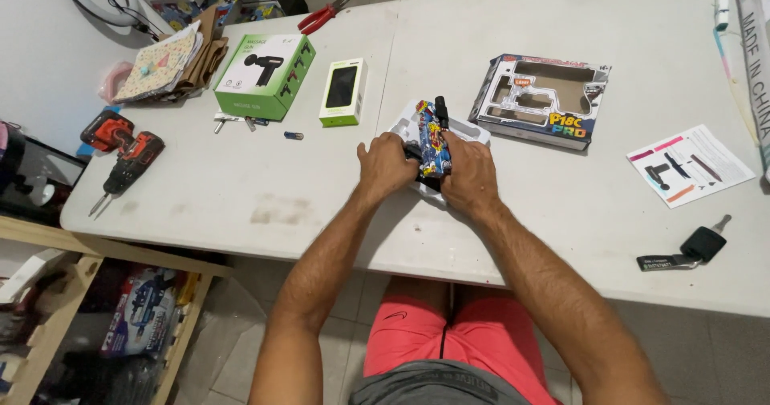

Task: The person assembles a toy gun by attaching a silencer and a scope to the main body.

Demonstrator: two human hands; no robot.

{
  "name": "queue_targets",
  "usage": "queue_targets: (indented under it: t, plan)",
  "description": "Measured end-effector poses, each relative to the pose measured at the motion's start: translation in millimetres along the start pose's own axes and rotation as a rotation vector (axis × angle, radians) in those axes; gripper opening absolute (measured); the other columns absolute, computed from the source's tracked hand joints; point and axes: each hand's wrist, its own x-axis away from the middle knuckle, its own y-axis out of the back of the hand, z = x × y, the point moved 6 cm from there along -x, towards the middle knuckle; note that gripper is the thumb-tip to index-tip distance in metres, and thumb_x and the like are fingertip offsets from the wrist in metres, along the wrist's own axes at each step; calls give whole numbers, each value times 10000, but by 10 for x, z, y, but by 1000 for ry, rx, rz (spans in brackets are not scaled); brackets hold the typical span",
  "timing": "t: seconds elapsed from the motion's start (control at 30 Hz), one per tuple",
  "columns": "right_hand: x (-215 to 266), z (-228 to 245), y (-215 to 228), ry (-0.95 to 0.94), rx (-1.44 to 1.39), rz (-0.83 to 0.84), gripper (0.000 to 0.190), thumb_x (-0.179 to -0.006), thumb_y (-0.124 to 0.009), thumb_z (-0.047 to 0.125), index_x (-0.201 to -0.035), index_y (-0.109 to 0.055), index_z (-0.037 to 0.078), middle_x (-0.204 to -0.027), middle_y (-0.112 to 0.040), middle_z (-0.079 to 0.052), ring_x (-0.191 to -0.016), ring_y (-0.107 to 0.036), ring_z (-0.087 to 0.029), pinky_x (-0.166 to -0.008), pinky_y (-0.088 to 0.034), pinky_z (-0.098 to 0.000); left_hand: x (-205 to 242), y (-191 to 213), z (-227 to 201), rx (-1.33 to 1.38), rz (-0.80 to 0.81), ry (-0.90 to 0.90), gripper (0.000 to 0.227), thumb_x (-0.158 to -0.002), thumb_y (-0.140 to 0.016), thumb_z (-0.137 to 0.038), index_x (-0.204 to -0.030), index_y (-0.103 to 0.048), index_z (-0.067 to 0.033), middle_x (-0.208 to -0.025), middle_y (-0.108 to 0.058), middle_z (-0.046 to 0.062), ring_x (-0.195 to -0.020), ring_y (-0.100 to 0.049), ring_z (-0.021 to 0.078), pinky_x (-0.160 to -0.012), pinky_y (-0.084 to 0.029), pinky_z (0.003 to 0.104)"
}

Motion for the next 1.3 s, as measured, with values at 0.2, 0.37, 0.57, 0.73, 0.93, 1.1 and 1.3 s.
queue_targets:
  t: [0.2, 0.37, 0.57, 0.73, 0.93, 1.1, 1.3]
  plan:
    - [-1, 20, 44, -25, -43, -7, 529, -902, -613, 75, -1415, -501, 9, -1152, -715, -212, -1122, -699, -359, -1106, -365, -482, -99, 12, 48, 60, 36, 90, 397, -776, -737, -282, -1065, -633, -30, -1162, -588, 167, -1223, -556, 409, -1139, -226, 737]
    - [14, -35, -42, 28, -11, -65, 540, -890, -604, 76, -1419, -508, 27, -1144, -712, -202, -1116, -696, -362, -1106, -376, -477, -60, -147, 22, 123, 38, 18, 271, -790, -734, -285, -986, -671, -109, -1057, -625, 104, -1162, -607, 375, -1144, -176, 733]
    - [46, -33, -44, 74, -29, -98, 593, -835, -534, 76, -1424, -505, 17, -1138, -707, -207, -1106, -696, -363, -1101, -386, -485, 242, -63, -320, -220, -113, -111, 289, -861, -666, -233, -1105, -654, -78, -995, -708, 129, -1045, -704, 325, -1136, -330, 576]
    - [40, 36, 19, 57, -45, -80, 592, -831, -556, 37, -1420, -508, 8, -1123, -711, -212, -1100, -699, -374, -1101, -380, -499, 230, 80, -414, -298, -211, -179, 404, -749, -676, -247, -1127, -681, -108, -1003, -712, 115, -985, -708, 351, -938, -493, 493]
    - [38, 6, -8, 111, -6, -134, 540, -888, -573, 94, -1417, -503, 11, -1105, -709, -205, -1065, -709, -373, -1071, -412, -493, -116, 27, -108, -29, -26, 76, 553, -796, -717, -337, -1264, -630, -55, -1094, -685, 200, -1106, -664, 441, -953, -434, 582]
    - [32, 39, 35, 44, -44, -70, 520, -905, -613, 148, -1399, -501, 28, -1077, -719, -180, -1045, -723, -353, -1069, -425, -492, -120, 37, -74, 46, -31, 121, 530, -793, -744, -390, -1219, -653, -87, -1070, -692, 153, -1100, -670, 410, -951, -443, 543]
    - [16, 1, -43, 41, 0, -60, 491, -940, -603, 185, -1396, -500, 38, -1094, -717, -168, -1070, -717, -338, -1083, -420, -480, -85, -53, -153, 96, -66, 24, 412, -847, -690, -247, -1230, -650, -100, -1022, -686, 147, -1066, -683, 425, -966, -492, 547]
